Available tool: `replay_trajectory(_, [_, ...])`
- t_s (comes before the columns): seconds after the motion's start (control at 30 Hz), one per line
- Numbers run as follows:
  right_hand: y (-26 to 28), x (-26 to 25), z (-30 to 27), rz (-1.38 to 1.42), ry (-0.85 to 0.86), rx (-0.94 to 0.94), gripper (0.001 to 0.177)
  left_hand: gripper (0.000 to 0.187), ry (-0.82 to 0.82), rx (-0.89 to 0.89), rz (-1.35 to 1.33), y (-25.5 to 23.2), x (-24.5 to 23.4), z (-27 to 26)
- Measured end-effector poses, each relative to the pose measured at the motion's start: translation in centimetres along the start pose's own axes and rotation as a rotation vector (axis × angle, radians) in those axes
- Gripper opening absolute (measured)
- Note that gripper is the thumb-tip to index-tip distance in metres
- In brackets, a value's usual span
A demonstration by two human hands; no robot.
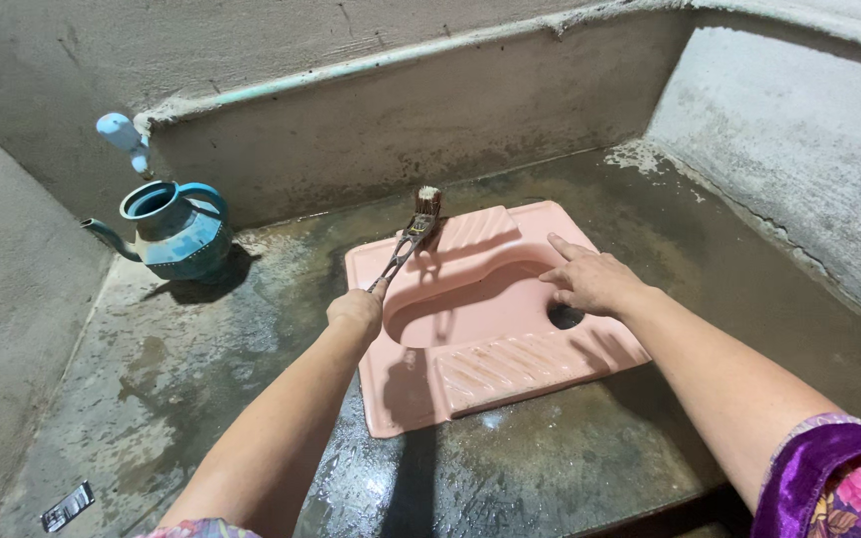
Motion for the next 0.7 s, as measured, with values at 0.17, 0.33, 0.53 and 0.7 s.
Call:
replay_trajectory(0.17, [0.2,0.3,0.0,-0.015,0.031,0.015,0.048,0.076,0.014,-0.013,-0.023,-0.2,0.1,0.5])
replay_trajectory(0.33, [0.6,-0.1,0.2,-0.041,0.002,-0.038,0.050,0.080,0.013,-0.009,-0.025,0.1,0.1,-0.3])
replay_trajectory(0.53, [0.7,-0.5,0.4,-0.055,-0.017,-0.060,0.051,0.083,0.011,-0.012,-0.020,1.0,0.1,-2.3])
replay_trajectory(0.7, [0.3,-1.4,-0.1,-0.039,-0.027,-0.038,0.052,0.085,0.006,-0.008,-0.018,1.9,-0.4,-4.5])
Point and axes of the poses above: each hand's wrist, its own z-axis towards the middle knuckle, its own x-axis out of the palm, y = z × x, the point moved 10 cm from there along z, towards the middle knuckle, and after that the axes turned 11 degrees about -y, right-handed, at the moved point
